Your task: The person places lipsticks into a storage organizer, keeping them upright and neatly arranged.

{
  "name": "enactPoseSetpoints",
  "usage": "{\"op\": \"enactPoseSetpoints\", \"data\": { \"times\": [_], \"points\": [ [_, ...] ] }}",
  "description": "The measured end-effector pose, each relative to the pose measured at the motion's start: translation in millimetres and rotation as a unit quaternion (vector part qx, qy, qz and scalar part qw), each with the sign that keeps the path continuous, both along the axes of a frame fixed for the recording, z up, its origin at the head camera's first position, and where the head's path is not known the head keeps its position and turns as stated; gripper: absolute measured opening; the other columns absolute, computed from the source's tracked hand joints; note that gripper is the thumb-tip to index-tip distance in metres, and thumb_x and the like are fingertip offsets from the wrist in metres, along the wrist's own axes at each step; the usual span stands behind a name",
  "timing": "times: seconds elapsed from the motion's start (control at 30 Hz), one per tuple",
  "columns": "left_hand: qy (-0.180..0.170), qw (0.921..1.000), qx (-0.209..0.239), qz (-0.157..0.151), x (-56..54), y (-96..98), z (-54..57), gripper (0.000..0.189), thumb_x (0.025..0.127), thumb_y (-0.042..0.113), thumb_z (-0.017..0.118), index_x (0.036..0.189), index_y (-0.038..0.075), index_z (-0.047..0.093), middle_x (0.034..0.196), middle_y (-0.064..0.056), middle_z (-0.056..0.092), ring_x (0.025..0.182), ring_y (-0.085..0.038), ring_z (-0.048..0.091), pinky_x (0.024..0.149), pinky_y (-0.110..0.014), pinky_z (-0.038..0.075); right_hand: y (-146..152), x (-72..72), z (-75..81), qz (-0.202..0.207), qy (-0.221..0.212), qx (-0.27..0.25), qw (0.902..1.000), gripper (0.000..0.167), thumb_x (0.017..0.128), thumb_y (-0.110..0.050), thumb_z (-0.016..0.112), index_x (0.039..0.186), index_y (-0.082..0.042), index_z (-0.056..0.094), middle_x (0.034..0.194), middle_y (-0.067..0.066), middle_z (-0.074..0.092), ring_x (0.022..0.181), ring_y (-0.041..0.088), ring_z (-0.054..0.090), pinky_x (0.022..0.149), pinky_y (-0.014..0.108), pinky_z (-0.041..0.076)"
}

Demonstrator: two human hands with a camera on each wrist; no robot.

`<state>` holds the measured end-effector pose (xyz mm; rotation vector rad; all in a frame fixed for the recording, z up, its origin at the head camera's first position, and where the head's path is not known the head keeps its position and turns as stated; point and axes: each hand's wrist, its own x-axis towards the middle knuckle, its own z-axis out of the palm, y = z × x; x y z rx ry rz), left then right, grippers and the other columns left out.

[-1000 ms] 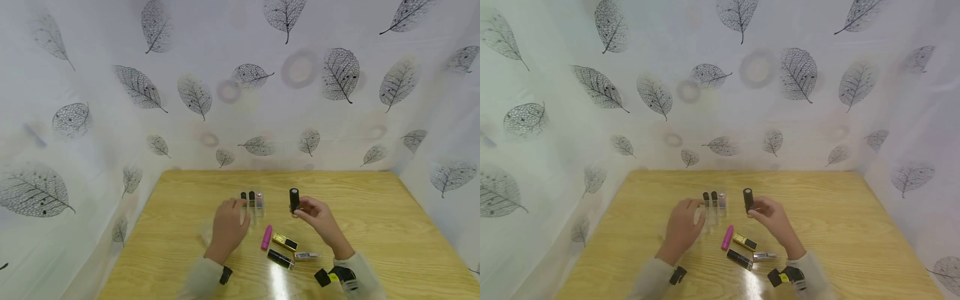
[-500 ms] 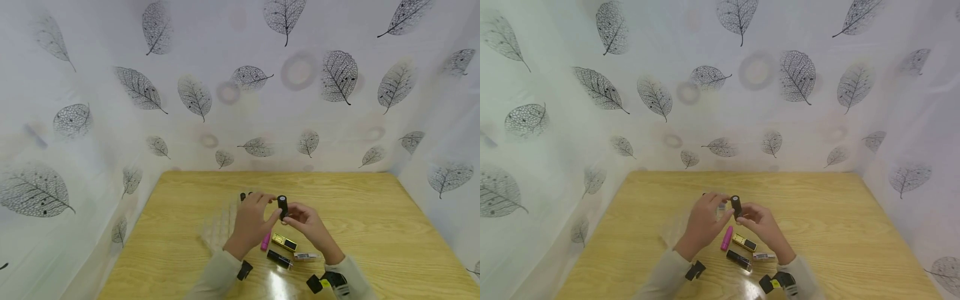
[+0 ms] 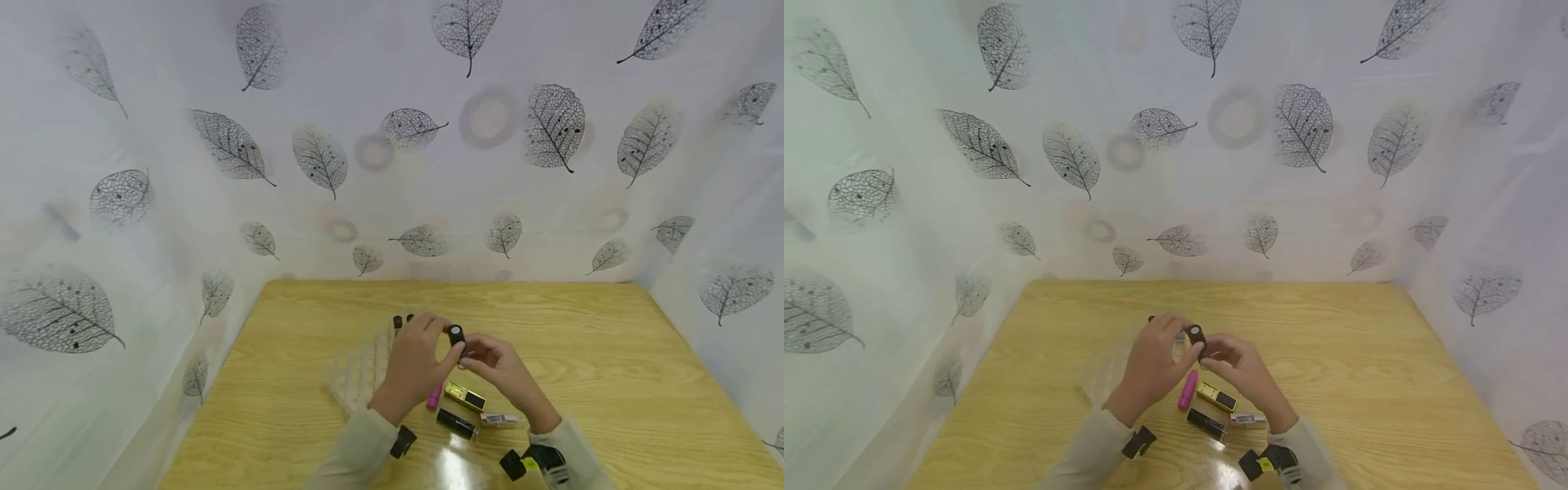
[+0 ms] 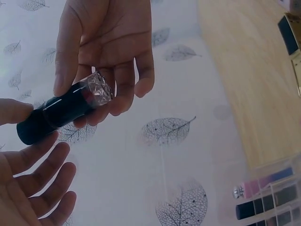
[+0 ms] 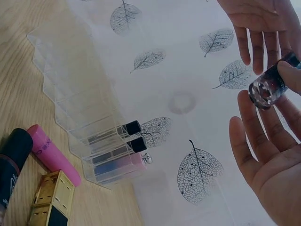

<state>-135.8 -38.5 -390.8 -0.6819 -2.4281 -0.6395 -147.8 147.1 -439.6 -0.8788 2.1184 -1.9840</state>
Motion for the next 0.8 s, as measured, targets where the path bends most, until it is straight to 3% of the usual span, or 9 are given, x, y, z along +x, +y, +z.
{"op": "enactPoseSetpoints", "data": {
  "times": [0.27, 0.5, 0.63, 0.8],
  "points": [
    [-0.010, 0.9999, -0.004, 0.004, 5.5, -7.4, -3.3, 0.024, 0.084, 0.033, 0.068, 0.093, 0.012, 0.064, 0.091, 0.002, 0.064, 0.085, -0.013, 0.059, 0.079, -0.027, 0.050, 13.0, -3.2, 7.3, -0.049, 0.037, 0.027, 0.9977, 0.024, 0.091, -0.001, 0.055, 0.114, 0.005, 0.058, 0.101, -0.014, 0.063, 0.078, 0.002, 0.057, 0.070, 0.022, 0.051],
    [-0.046, 0.9983, -0.033, 0.007, 7.9, -8.9, -16.1, 0.024, 0.084, 0.038, 0.067, 0.093, 0.016, 0.064, 0.093, 0.005, 0.062, 0.087, -0.010, 0.059, 0.082, -0.028, 0.049, 17.2, -7.0, 15.0, -0.055, 0.046, 0.028, 0.9970, 0.026, 0.090, 0.001, 0.057, 0.114, 0.011, 0.055, 0.102, -0.015, 0.063, 0.082, 0.002, 0.060, 0.071, 0.020, 0.052],
    [-0.046, 0.9976, -0.051, 0.006, 7.7, -7.3, -21.4, 0.025, 0.084, 0.039, 0.067, 0.092, 0.016, 0.065, 0.091, 0.005, 0.060, 0.082, -0.008, 0.055, 0.076, -0.023, 0.048, 16.6, -8.8, 16.0, -0.056, 0.049, 0.030, 0.9968, 0.026, 0.090, 0.001, 0.057, 0.115, 0.003, 0.058, 0.105, -0.014, 0.063, 0.085, 0.002, 0.060, 0.073, 0.020, 0.052],
    [-0.043, 0.9957, -0.081, 0.004, 9.1, -4.0, -25.1, 0.026, 0.085, 0.041, 0.065, 0.094, 0.016, 0.066, 0.095, 0.004, 0.064, 0.087, -0.010, 0.060, 0.080, -0.027, 0.050, 13.5, -9.7, 16.0, -0.049, 0.044, 0.031, 0.9973, 0.028, 0.090, -0.001, 0.057, 0.118, 0.001, 0.058, 0.108, -0.006, 0.064, 0.089, 0.002, 0.061, 0.075, 0.021, 0.053]
  ]
}}
